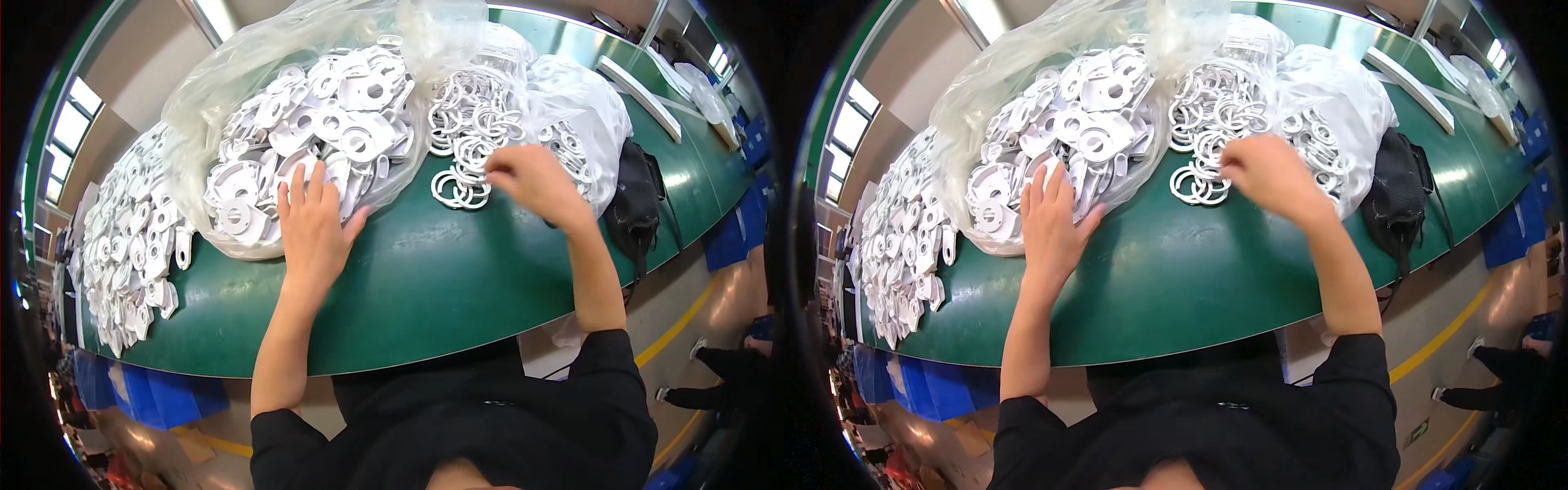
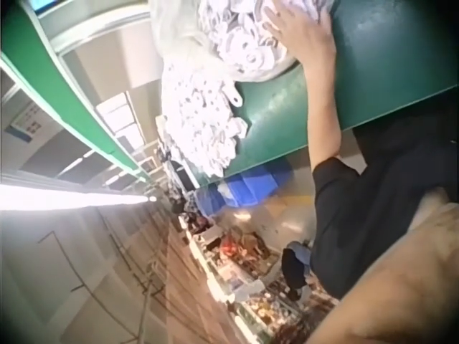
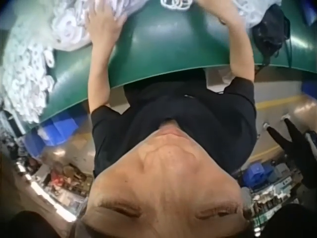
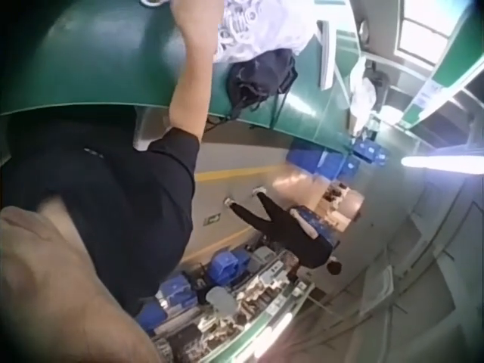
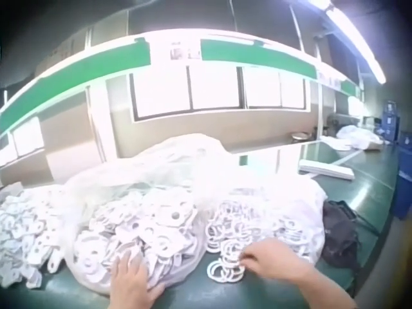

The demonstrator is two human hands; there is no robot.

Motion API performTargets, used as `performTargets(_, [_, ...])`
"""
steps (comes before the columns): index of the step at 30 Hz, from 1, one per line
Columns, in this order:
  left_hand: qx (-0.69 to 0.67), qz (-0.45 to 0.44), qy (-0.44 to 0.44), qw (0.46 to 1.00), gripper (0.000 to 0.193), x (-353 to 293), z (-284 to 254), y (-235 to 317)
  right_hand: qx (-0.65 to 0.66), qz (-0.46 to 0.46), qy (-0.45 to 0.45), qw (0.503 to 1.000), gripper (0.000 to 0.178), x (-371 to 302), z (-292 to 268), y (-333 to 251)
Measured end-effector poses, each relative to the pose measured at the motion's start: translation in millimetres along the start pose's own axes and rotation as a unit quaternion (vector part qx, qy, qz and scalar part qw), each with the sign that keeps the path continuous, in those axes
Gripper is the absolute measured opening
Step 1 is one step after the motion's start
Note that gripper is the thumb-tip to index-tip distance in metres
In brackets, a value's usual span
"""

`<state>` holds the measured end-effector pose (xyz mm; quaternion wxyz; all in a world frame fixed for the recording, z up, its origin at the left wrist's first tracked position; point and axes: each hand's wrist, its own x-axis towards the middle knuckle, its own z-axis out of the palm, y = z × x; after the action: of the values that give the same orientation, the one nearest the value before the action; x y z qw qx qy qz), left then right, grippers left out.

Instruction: The worker is assembling small white rings into plastic housings on a factory workbench.

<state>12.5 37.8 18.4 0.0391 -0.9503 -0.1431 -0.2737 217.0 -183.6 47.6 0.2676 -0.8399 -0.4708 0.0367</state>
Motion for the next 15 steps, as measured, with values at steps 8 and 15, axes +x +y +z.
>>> performTargets(8, [-0.235, -0.152, -0.037, 0.959, 0.023, 12, -16, 5, -0.21, 0.194, -0.019, 0.958, 0.024, -9, -32, 41])
performTargets(15, [-0.638, -0.302, 0.048, 0.707, 0.023, 18, -22, -19, -0.144, 0.077, -0.048, 0.985, 0.024, 0, -6, 32])
